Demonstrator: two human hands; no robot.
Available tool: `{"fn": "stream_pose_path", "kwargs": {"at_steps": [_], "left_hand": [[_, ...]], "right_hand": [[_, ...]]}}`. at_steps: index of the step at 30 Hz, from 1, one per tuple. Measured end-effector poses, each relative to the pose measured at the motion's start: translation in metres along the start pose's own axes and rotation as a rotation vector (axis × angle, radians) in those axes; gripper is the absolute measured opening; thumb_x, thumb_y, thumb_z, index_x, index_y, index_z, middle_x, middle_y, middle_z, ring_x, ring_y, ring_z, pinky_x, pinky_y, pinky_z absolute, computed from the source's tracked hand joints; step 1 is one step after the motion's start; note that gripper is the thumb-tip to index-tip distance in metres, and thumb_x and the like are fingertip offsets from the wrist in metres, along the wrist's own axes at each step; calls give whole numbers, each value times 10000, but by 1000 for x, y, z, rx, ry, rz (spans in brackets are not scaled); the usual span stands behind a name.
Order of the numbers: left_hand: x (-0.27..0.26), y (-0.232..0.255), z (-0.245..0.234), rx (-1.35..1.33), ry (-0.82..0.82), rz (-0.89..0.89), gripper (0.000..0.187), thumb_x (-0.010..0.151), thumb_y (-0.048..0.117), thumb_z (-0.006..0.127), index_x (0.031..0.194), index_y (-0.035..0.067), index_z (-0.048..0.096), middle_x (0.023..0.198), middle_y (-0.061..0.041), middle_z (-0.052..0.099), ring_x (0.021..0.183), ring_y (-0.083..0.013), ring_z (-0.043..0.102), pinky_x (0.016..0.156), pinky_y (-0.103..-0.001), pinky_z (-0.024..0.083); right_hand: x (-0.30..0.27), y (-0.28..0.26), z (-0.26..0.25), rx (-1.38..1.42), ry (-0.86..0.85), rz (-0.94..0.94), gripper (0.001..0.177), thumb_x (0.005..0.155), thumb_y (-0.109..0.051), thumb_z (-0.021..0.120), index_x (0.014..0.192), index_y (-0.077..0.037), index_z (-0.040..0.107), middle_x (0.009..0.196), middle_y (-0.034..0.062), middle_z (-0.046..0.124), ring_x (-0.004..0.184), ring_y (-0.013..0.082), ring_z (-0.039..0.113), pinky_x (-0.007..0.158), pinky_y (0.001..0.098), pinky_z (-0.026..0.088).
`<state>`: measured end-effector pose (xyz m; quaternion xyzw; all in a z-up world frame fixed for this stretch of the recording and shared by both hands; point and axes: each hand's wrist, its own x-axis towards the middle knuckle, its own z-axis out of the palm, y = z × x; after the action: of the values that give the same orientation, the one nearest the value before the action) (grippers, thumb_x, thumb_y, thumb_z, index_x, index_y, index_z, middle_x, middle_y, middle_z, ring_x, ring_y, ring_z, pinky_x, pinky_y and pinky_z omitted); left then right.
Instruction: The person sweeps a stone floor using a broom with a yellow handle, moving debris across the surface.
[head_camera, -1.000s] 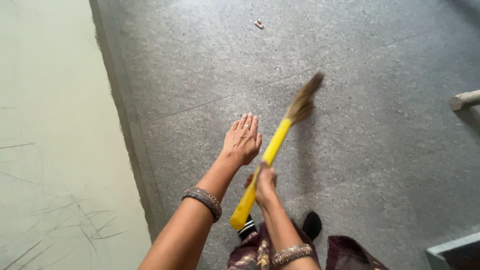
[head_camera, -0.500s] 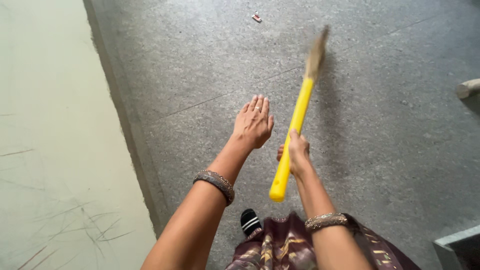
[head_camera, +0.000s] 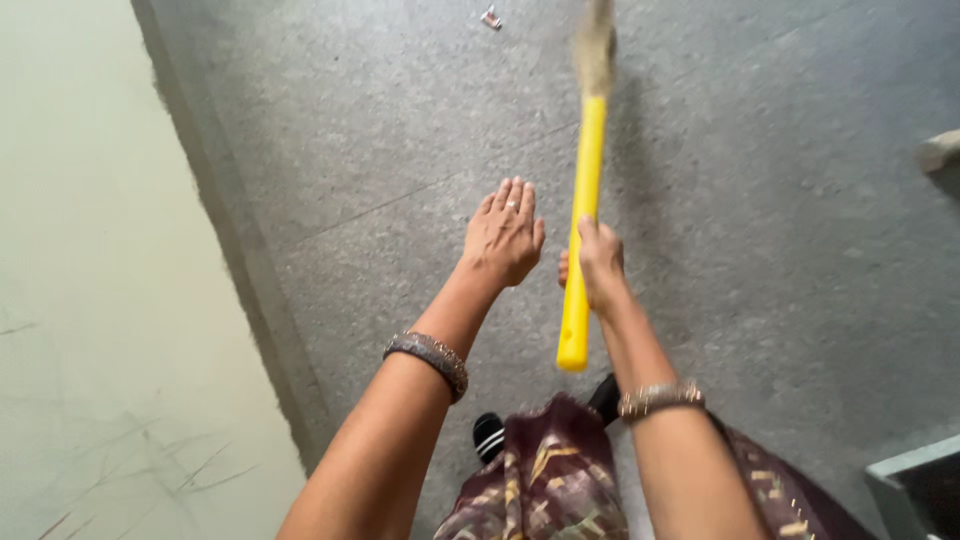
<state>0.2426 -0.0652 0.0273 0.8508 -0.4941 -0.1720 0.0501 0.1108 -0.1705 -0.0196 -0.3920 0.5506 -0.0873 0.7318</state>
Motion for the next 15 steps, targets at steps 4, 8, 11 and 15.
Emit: {"fn": "stream_pose_path", "kwargs": {"at_steps": [4,8,11,15], "left_hand": [[20,23,-5,-40,4,7,635,1050,378,343,1552,-10,336,1625,-193,341,1525,-318,281,1225,-454,242],[32,47,8,-61,-17,35,639,1034,368,348,1546,-15,337,1622,-197,336,1522,-318,275,1223,-450,232],[44,62,19,-30,-55,39,644,1037,369,344,1549,-22,328,1625,-206,324,1524,-324,266,1225,-448,226],[60,84,23,-27,-63,52,636,1053,375,338,1546,-27,334,1628,-214,329,1535,-321,267,1243,-445,219]], "right_hand": [[-7,-2,-27,103,206,78,359,1022,-441,440,1123,-98,469,723,128,553,489,217,543,431,370,494],[13,31,-42,163,244,304,355,1032,-424,488,1119,-80,468,675,94,486,471,240,502,396,412,445],[22,44,-43,138,5,259,289,998,-393,505,1126,-134,499,640,-3,507,484,172,528,404,370,464],[56,-14,-52,78,-128,123,371,1043,-433,537,1074,-63,543,665,29,570,468,181,537,386,354,453]]}}
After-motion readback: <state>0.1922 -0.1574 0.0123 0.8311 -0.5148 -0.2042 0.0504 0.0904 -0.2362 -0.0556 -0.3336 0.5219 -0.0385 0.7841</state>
